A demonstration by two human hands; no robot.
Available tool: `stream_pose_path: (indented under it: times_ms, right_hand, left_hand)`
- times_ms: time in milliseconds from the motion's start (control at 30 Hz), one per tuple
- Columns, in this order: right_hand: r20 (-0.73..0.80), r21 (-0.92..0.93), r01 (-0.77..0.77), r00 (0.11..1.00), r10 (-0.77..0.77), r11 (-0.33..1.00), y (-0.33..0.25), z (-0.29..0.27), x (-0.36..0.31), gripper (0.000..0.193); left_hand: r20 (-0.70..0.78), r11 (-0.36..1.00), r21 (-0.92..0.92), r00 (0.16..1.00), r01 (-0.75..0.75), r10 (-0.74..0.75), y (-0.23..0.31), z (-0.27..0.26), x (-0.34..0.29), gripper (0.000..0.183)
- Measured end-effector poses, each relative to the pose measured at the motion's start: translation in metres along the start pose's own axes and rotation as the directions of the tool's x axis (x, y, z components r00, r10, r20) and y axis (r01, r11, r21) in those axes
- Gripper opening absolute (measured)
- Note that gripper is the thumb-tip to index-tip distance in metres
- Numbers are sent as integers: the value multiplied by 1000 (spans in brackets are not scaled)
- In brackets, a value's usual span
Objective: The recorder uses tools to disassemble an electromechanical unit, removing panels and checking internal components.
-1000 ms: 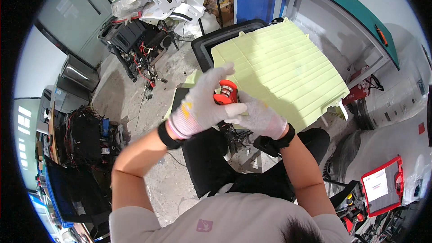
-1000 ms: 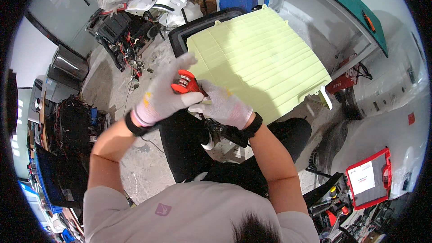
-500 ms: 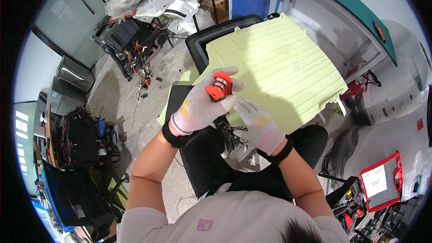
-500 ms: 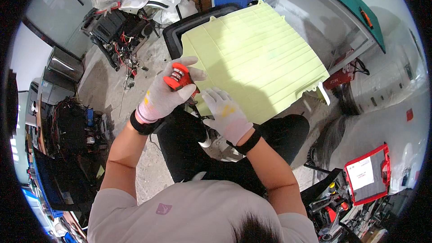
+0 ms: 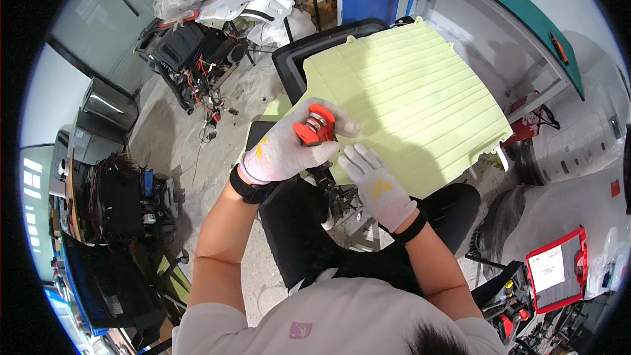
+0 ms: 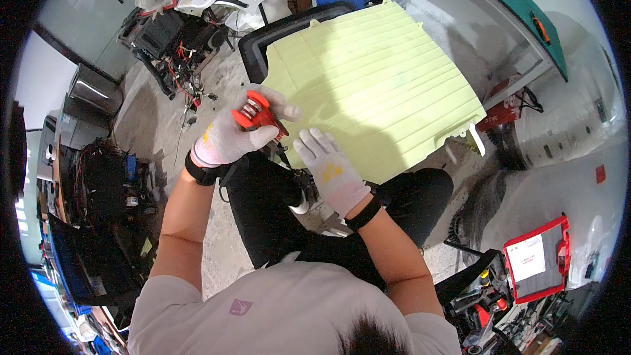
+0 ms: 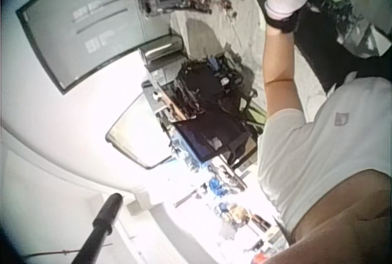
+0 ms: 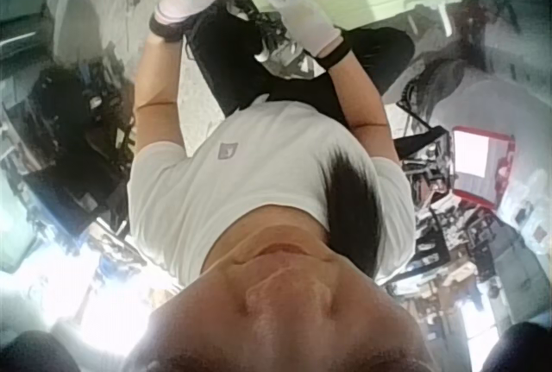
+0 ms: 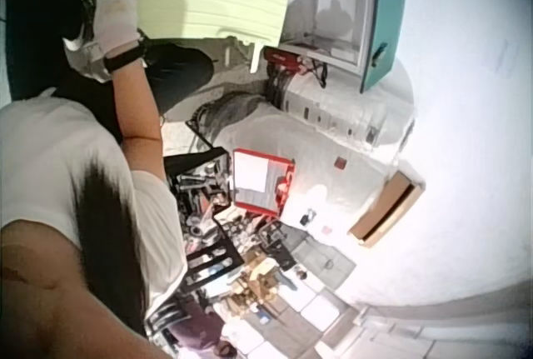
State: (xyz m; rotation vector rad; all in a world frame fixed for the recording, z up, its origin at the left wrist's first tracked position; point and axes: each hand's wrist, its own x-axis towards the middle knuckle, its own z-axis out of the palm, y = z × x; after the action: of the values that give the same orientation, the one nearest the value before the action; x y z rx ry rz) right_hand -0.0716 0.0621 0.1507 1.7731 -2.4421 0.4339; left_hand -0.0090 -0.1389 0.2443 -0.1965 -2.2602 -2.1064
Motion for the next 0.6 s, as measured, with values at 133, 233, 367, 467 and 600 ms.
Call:
stream_pose_path:
  times_ms: [133, 233, 367, 467, 600]
  right_hand:
    - [14, -6, -4, 1000, 4, 1000, 2, 2, 0, 51]
    - [38, -21, -3, 999, 4, 1000, 3, 3, -1, 50]
    - [19, -3, 4, 1000, -4, 1000, 3, 4, -2, 50]
    - [16, 2, -2, 1000, 2, 1000, 3, 3, -2, 48]
    - [40, -13, -14, 999, 14, 1000, 1, -1, 0, 46]
  left_hand:
    - [-7, 994, -79, 997, -76, 75, -4, 4, 3, 32]
    - [-67, 999, 2, 997, -34, 34, -2, 9, 5, 33]
    - [-159, 998, -47, 986, 50, -57, -11, 10, 8, 35]
    - [-285, 998, 13, 957, 61, -55, -12, 22, 12, 34]
    - [-513, 995, 91, 858, 35, 17, -26, 32, 21, 33]
